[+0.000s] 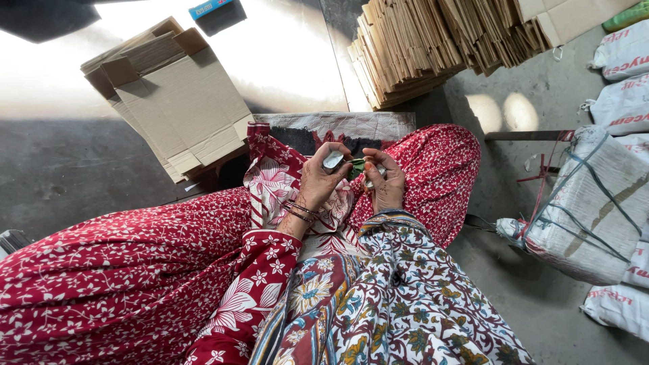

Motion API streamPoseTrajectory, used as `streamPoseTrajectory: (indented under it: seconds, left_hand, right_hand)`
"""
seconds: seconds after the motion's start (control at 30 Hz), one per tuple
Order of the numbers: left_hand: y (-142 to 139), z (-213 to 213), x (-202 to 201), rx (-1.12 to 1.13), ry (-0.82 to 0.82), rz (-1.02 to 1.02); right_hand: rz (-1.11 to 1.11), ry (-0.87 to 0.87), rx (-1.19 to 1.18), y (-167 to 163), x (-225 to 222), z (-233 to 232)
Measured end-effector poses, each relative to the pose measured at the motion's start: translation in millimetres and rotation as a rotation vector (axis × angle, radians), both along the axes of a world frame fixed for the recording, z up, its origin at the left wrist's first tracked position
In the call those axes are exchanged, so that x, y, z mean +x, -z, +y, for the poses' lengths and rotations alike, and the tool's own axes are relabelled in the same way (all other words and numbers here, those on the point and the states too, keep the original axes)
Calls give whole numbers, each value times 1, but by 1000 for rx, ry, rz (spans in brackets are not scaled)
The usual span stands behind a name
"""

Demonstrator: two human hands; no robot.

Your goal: The person sits on the floor and assembles small cardboard boxes by folding flaps and inserting a small rectangular item into each. The person handles multiple boxes and items one at a time, placing the finished units aside.

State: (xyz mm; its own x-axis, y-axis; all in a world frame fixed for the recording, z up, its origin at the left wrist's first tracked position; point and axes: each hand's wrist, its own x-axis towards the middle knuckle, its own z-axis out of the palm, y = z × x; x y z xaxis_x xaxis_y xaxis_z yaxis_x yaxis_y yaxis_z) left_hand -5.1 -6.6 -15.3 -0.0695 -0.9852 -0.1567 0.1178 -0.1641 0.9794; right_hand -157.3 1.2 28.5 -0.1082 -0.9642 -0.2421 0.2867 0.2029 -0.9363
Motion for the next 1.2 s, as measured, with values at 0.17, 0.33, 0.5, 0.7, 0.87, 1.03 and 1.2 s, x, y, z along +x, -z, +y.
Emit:
streamPoseTrajectory:
  seconds: [0.17, 0.33, 0.5, 0.7, 0.87, 1.03, 1.2]
  left_hand:
    - [-5, 2, -2, -86, 1, -130]
    - [-3, 3, 0, -127, -36, -131]
    - [3, 1, 2, -54, -13, -3]
    - [10, -1, 0, -89, 52, -138]
    - [17, -2, -3, -129, 23, -258]
    - [21, 1, -8, -4, -15, -141]
    - [17, 2, -12, 155, -37, 190]
  right_hand:
    - [18, -49, 9, -5, 3, -1]
    - [117, -47, 99, -6, 8, -5]
    - [302, -105, 105, -5, 10, -5]
    - [473, -169, 90, -3, 8, -3]
    - [817, -213, -102, -4, 8, 5]
    - [915, -175, -357, -13, 13, 10]
    - [886, -161, -552, -20, 22, 14]
